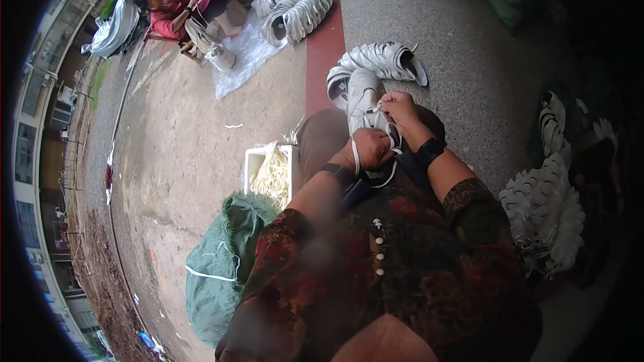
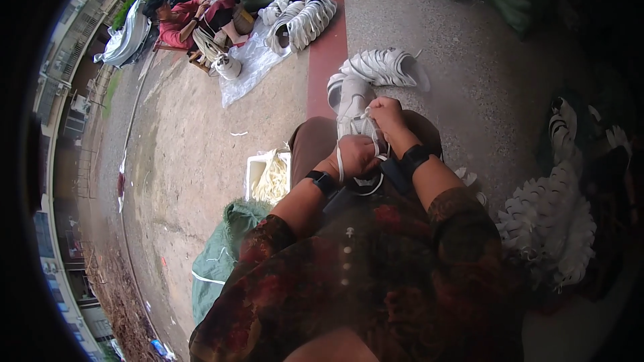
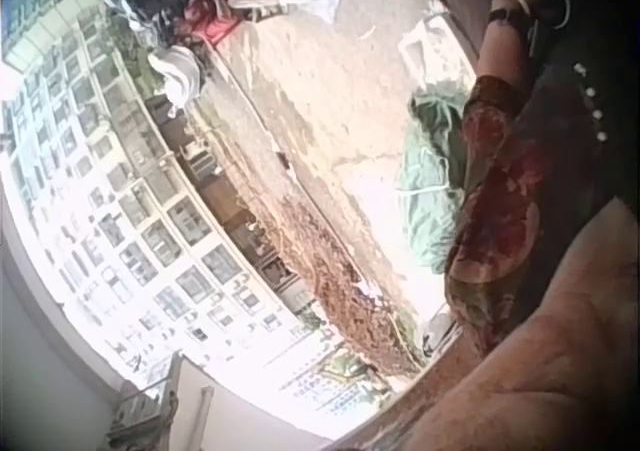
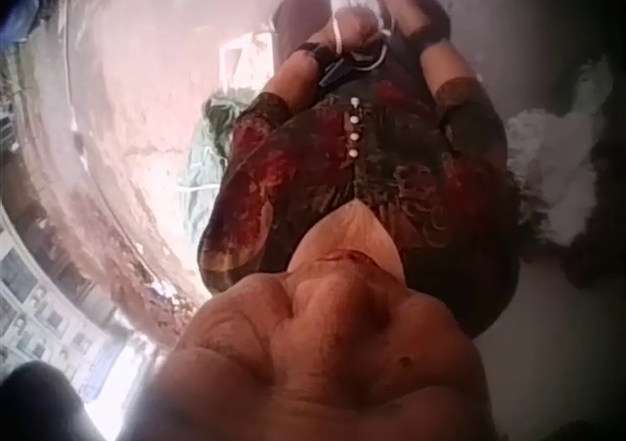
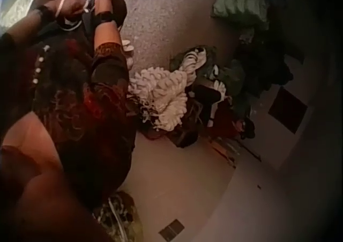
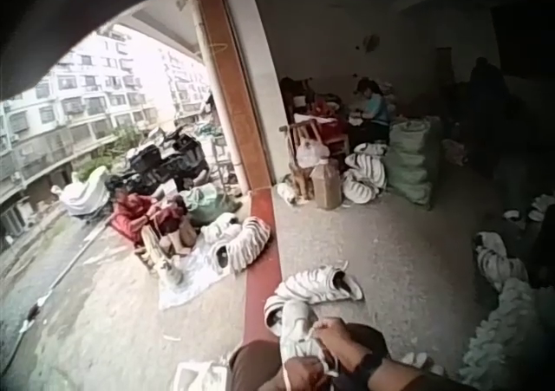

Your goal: Insert laces into the eyelets of a shoe upper.

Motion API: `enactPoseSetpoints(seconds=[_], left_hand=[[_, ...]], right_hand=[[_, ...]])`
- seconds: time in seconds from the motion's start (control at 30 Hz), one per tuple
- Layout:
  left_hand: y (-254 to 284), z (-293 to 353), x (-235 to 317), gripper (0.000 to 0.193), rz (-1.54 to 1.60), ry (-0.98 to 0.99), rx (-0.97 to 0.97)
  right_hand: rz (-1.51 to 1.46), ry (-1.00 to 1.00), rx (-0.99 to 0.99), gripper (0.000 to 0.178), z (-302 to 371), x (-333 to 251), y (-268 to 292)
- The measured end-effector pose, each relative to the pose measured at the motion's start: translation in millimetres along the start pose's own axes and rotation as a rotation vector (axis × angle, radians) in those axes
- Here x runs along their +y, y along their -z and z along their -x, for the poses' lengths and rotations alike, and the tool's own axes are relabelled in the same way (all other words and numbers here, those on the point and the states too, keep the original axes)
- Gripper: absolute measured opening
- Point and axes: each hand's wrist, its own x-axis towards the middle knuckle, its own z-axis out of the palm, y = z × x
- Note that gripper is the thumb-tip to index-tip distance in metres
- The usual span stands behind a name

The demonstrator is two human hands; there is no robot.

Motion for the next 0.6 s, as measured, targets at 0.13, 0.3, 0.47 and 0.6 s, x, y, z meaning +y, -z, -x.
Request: enactPoseSetpoints(seconds=[0.13,0.3,0.47,0.6], left_hand=[[-3.4,-4.8,-15.7,0.014,0.003,-0.009,-0.002],[10.1,-10.4,-23.3,0.012,0.043,-0.013,-0.008],[8.6,-4.1,-26.4,0.02,0.241,0.028,0.051],[6.4,-4.5,-25.9,0.029,0.292,0.075,0.075]], right_hand=[[-0.123,-0.13,0.003,0.007,-4.0,-7.9,-2.4],[-0.229,-0.297,-0.17,0.003,-9.3,-15.6,7.3],[-0.202,-0.321,-0.3,0.011,-13.2,-25.9,9.2],[-0.015,-0.179,-0.294,0.014,-12.4,-15.8,12.3]])
